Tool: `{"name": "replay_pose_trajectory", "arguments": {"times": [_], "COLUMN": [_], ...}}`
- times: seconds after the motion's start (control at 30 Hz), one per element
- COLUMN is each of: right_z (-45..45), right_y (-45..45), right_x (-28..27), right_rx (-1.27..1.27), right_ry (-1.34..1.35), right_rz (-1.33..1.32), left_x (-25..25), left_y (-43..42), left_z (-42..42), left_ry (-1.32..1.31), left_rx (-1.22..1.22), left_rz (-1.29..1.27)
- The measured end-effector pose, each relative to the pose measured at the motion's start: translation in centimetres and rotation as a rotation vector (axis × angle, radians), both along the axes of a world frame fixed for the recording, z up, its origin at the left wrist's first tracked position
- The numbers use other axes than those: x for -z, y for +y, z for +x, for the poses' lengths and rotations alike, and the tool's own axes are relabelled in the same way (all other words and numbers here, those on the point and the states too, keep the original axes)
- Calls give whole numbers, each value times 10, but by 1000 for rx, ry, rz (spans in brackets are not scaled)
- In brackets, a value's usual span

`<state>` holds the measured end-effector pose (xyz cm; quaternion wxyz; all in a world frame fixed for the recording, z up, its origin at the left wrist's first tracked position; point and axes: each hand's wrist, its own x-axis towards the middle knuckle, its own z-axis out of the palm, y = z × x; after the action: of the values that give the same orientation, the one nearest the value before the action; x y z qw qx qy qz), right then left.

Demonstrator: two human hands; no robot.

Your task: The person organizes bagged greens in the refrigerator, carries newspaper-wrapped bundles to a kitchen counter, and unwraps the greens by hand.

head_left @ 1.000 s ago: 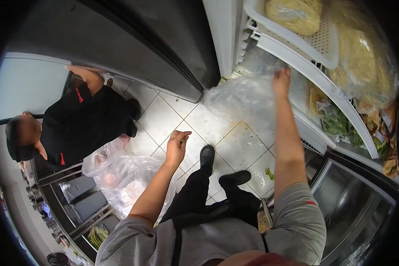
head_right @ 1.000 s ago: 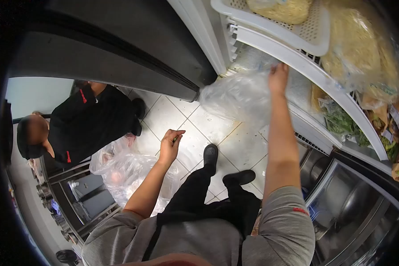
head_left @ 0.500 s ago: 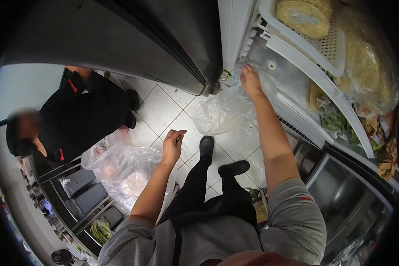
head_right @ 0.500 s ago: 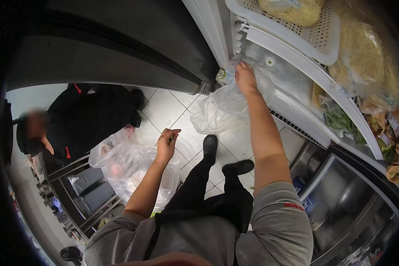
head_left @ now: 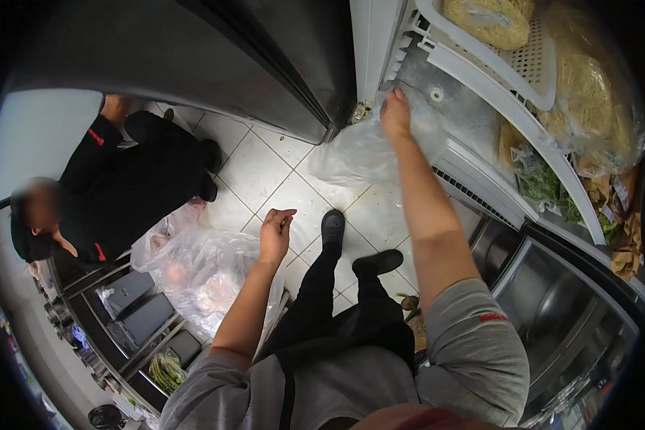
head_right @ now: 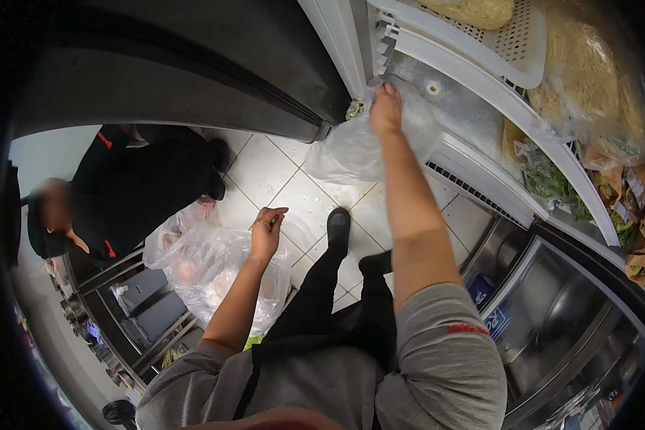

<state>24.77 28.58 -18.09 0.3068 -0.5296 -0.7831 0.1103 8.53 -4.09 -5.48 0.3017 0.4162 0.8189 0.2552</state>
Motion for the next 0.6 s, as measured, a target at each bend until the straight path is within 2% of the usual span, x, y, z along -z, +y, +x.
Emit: {"name": "replay_pose_trajectory", "arguments": {"times": [0.03,0.1,0.13,0.2,0.27,0.3,0.4,0.5,0.6], "right_z": [3,11,26,60,90,93,93,90,85], "right_y": [-6,-12,-4,22,34,36,39,44,39], "right_x": [-13,-40,-38,-34,-38,-43,-61,-73,-80], "right_rx": [7,-107,-88,173,190,189,176,164,231], "right_ry": [5,62,-23,-112,-312,-315,-584,-605,-570], "right_rz": [3,-248,-180,-57,-330,-331,-411,-430,-486], "left_x": [-1,-3,-1,7,8,10,11,10,17], "left_y": [0,-2,-5,-9,-9,-10,-11,-9,-9], "left_z": [0,-1,-2,-5,-5,-5,-4,-4,-7], "left_ry": [5,10,-4,-5,9,7,-17,-61,-31], "left_rx": [7,36,47,52,47,46,36,28,61], "left_rz": [3,21,30,35,-14,-16,10,-41,13]}}
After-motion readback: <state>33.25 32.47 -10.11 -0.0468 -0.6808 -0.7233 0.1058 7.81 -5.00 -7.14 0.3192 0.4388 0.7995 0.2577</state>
